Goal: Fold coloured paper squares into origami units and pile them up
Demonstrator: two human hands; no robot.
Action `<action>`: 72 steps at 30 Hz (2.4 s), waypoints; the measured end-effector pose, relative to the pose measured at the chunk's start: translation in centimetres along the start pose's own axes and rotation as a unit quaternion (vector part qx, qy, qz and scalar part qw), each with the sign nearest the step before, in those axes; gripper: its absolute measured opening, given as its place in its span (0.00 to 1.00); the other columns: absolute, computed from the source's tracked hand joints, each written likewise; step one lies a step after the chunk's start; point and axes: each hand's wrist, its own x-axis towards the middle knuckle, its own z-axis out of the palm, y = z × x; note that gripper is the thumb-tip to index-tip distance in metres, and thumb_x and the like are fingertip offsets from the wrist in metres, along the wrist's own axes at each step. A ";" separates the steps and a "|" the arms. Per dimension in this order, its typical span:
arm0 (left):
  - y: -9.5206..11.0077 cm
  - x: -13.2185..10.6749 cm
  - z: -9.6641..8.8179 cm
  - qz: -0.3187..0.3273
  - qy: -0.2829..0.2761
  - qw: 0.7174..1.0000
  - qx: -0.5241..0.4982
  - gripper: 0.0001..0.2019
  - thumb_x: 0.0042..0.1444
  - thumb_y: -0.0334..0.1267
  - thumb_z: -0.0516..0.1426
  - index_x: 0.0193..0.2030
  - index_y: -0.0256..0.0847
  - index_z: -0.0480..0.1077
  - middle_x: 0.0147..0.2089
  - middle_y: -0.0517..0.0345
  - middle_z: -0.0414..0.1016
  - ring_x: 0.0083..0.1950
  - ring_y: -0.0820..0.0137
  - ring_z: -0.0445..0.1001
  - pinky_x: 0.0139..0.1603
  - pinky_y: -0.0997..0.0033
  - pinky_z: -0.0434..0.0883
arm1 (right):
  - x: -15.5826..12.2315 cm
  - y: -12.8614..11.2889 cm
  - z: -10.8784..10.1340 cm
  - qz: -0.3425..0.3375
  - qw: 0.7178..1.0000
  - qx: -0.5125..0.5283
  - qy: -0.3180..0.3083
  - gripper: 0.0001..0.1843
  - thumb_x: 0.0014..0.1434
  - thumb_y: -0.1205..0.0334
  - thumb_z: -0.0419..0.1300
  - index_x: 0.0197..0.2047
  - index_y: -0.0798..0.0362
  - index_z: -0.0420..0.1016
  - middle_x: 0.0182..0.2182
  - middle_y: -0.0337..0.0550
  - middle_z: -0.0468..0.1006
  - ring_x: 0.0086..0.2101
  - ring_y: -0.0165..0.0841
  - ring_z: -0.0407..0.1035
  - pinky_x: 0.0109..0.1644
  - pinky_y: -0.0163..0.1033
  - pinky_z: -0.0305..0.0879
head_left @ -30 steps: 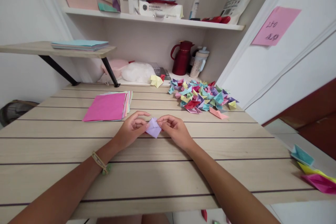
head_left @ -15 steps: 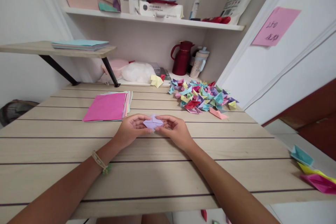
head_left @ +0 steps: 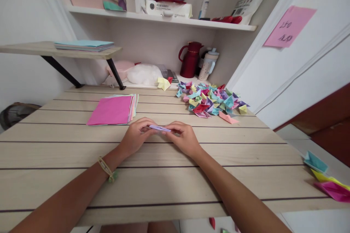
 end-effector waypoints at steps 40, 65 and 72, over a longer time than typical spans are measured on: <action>0.9 -0.9 2.1 -0.066 0.033 0.997 0.013 0.10 0.51 0.35 0.54 0.41 0.40 0.66 0.33 0.55 0.77 0.34 0.69 0.76 0.34 0.72 0.74 | -0.6 -0.1 1.7 0.018 0.992 -0.108 0.055 0.02 0.51 0.63 0.55 0.29 0.51 0.65 0.23 0.36 0.74 0.22 0.27 0.67 0.28 0.30 0.62; 0.6 -0.5 1.6 -0.102 0.048 0.994 0.018 0.11 0.50 0.37 0.54 0.40 0.39 0.68 0.38 0.53 0.74 0.34 0.70 0.73 0.29 0.73 0.70 | 0.4 1.7 -1.7 0.188 0.977 -0.080 0.058 0.10 0.48 0.55 0.59 0.31 0.53 0.72 0.26 0.40 0.75 0.24 0.29 0.66 0.26 0.33 0.58; 0.6 -0.3 1.5 -0.121 0.001 0.993 -0.005 0.18 0.45 0.45 0.59 0.43 0.40 0.70 0.43 0.52 0.74 0.38 0.67 0.73 0.27 0.74 0.67 | 0.6 1.7 -1.4 0.167 0.980 0.105 0.003 0.13 0.49 0.53 0.60 0.31 0.55 0.69 0.21 0.36 0.69 0.22 0.26 0.61 0.24 0.32 0.56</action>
